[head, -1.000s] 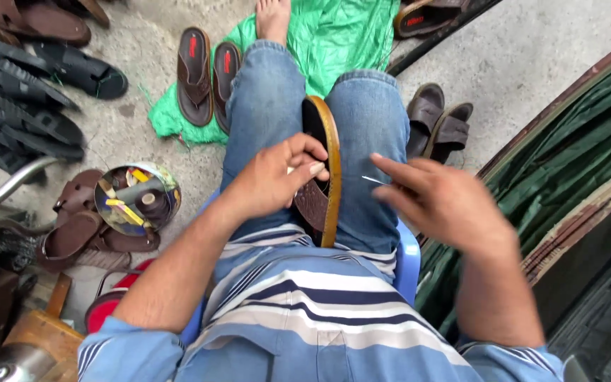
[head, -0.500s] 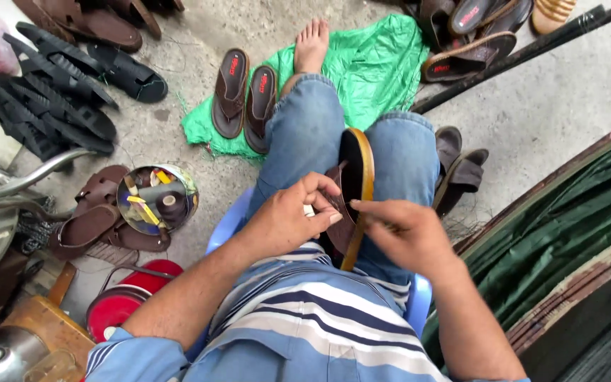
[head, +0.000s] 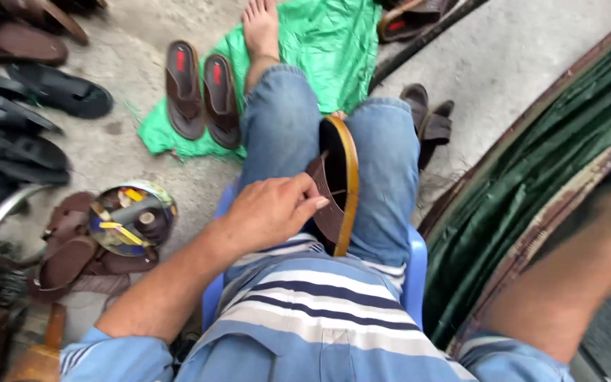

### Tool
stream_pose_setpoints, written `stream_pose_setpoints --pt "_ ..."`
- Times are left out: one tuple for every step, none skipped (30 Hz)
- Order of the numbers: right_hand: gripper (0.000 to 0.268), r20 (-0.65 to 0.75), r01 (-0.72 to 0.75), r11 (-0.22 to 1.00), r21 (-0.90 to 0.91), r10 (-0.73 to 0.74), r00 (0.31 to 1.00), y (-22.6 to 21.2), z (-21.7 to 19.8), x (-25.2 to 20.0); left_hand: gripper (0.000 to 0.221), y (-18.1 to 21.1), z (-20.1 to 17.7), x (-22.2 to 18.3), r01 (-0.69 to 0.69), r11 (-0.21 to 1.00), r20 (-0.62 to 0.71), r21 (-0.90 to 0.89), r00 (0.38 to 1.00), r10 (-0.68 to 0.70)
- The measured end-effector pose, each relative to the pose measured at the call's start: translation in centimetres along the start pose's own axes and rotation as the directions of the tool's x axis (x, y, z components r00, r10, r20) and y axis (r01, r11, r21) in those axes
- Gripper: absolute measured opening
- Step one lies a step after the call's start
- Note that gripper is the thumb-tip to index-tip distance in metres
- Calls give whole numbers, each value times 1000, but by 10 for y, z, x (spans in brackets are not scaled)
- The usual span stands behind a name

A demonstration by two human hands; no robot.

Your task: Hand-stitching the upper part of a leather sandal to its sole using a needle and thread.

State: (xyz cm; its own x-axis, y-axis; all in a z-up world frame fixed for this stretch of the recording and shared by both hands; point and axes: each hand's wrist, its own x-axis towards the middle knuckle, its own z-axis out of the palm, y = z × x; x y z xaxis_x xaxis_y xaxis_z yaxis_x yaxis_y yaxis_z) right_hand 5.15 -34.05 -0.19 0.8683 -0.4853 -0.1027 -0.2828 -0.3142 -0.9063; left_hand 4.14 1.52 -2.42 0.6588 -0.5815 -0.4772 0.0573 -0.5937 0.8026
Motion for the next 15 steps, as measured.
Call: stream_pose_setpoints --pt "14 -28 73 996 50 -71 997 2 -4 1 28 -3 9 0 35 992 26 122 999 -39" --pt "18 -58 146 984 98 -141 988 3 -9 2 33 -6 18 -1 66 968 48 243 996 -80" --pt "18 -58 155 983 99 -150 987 -3 17 -25 33 -4 17 -4 63 968 40 244 996 -75" --pt "30 326 447 863 -237 -362 873 -9 42 -52 30 -1 16 -8 50 964 69 261 995 -71" --pt "45 706 739 547 -393 -336 624 -14 67 -79 28 2 17 -12 44 960 97 275 993 -73" --pt "45 709 746 542 -387 -342 617 -2 70 -83 28 2 22 -14 47 961 87 274 994 -74" --pt "33 696 752 519 -407 -357 623 10 78 -88 27 1 24 -17 29 960 59 279 997 -47" --pt "20 682 757 495 -427 -373 629 22 85 -92 27 1 27 -20 11 958 31 286 999 -21" --pt "20 684 763 496 -415 -383 621 21 87 -91 27 2 25 -23 21 957 20 291 999 -28" --pt "15 674 718 605 -343 -374 637 19 88 -89 23 5 24 -25 -110 985 -1 134 994 111" --pt "11 660 656 705 -270 -361 659 17 89 -88 20 7 21 -26 -251 968 -37 -16 968 250" --pt "11 656 658 706 -263 -369 659 16 89 -87 20 15 17 -33 -249 968 -38 -6 968 249" --pt "8 650 617 759 -207 -364 667 14 89 -85 14 23 12 -39 -441 793 -142 -420 895 423" --pt "6 645 572 807 -148 -359 674 12 88 -82 9 30 7 -45 -550 423 -306 -721 799 517" --pt "6 644 573 807 -145 -362 674 13 86 -81 9 27 11 -39 -551 426 -305 -718 799 518"
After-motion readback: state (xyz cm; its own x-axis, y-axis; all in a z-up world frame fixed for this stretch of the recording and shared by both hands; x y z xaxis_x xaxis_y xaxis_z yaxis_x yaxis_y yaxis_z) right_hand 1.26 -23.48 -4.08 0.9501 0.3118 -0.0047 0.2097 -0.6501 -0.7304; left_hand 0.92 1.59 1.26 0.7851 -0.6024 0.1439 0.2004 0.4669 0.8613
